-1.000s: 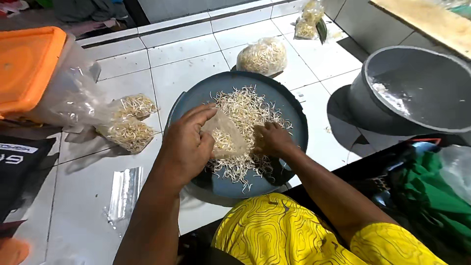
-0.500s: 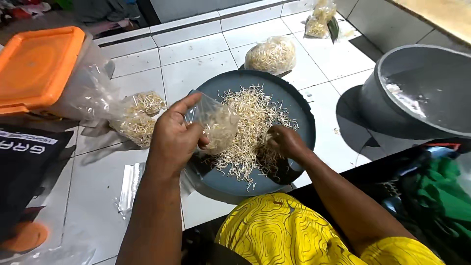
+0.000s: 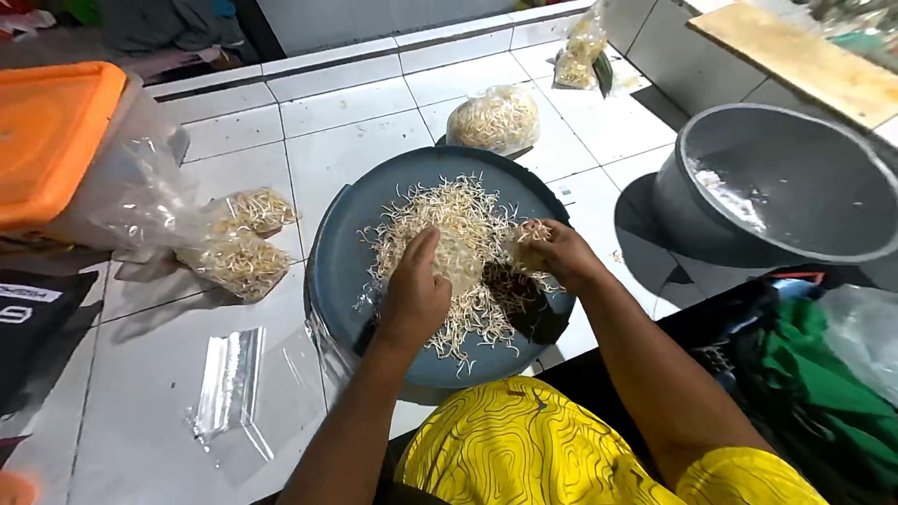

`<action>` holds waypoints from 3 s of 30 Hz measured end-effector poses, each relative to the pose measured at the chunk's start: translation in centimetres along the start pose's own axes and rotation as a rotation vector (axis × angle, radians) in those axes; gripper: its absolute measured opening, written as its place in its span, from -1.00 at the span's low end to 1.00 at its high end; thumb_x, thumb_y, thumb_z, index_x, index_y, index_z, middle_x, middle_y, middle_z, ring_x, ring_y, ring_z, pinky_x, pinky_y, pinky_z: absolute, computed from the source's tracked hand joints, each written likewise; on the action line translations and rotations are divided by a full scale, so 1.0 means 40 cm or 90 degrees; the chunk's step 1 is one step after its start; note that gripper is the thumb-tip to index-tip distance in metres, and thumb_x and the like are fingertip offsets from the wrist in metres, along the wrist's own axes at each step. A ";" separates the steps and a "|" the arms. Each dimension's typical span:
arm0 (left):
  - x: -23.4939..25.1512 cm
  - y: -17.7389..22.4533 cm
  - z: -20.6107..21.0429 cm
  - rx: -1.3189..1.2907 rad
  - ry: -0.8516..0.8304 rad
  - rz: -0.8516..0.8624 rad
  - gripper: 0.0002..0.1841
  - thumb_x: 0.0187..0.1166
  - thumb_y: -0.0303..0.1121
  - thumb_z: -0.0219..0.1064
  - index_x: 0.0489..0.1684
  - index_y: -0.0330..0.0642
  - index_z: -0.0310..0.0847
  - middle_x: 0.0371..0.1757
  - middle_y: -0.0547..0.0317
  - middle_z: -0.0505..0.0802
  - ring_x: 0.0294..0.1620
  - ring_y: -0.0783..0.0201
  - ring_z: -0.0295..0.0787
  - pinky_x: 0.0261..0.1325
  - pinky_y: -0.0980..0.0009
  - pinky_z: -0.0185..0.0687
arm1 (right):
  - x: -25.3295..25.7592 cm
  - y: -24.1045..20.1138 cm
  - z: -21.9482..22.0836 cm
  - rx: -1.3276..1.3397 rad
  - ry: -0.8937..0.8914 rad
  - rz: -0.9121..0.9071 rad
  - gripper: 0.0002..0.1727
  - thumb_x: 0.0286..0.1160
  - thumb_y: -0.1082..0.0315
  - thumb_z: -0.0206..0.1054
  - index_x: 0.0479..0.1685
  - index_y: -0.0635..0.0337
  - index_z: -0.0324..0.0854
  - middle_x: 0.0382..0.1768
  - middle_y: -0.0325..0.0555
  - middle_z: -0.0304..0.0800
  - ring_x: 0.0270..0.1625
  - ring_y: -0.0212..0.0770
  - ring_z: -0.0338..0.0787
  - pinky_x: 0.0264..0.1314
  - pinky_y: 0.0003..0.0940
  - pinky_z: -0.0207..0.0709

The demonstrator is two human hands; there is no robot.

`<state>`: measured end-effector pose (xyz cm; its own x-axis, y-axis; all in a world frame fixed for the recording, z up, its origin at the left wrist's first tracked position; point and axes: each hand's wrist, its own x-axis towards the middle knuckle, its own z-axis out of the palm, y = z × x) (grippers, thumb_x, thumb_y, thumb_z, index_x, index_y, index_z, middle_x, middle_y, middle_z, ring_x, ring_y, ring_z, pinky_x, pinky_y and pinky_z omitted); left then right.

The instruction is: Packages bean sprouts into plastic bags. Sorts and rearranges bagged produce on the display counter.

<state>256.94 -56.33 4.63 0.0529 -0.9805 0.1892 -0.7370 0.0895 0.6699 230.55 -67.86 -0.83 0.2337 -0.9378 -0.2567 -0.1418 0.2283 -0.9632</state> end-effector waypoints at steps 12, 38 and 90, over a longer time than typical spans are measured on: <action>0.016 -0.004 0.111 0.011 -0.114 -0.087 -0.29 0.43 -0.55 0.39 0.70 -0.28 0.34 0.74 -0.06 0.44 0.55 -0.01 0.60 0.49 -0.01 0.63 | -0.053 -0.062 0.109 0.271 -0.105 0.083 -0.50 0.69 0.30 0.22 0.61 -0.07 0.37 0.11 -0.04 0.79 -0.03 -0.13 0.84 0.02 -0.05 0.77; -0.007 0.174 -0.223 -0.654 0.078 0.052 -0.40 0.57 -0.71 -0.02 0.67 -0.24 0.35 0.59 -0.04 0.56 -0.57 0.38 0.60 -0.66 0.53 0.58 | -0.076 0.061 0.338 0.350 -0.313 0.262 -0.57 0.84 -0.03 -0.07 0.25 0.05 0.54 -0.09 -0.07 0.81 -0.12 -0.17 0.82 -0.10 -0.17 0.71; -0.117 -0.434 -0.320 0.027 0.324 -0.431 -0.42 0.72 -0.12 0.22 0.58 -0.34 0.31 0.31 -0.34 0.69 -0.09 -0.10 0.88 -0.02 -0.12 0.86 | -0.189 0.196 0.069 -0.576 -0.063 -0.250 -0.62 0.61 -0.09 0.27 -0.13 0.00 0.79 -0.26 -0.21 0.86 -0.24 -0.22 0.84 -0.14 -0.03 0.76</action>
<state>278.11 -51.04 1.29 0.7812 -0.6209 0.0646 -0.4615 -0.5048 0.7295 230.34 -58.27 -6.68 0.4951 -0.8686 0.0228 -0.7085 -0.4187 -0.5681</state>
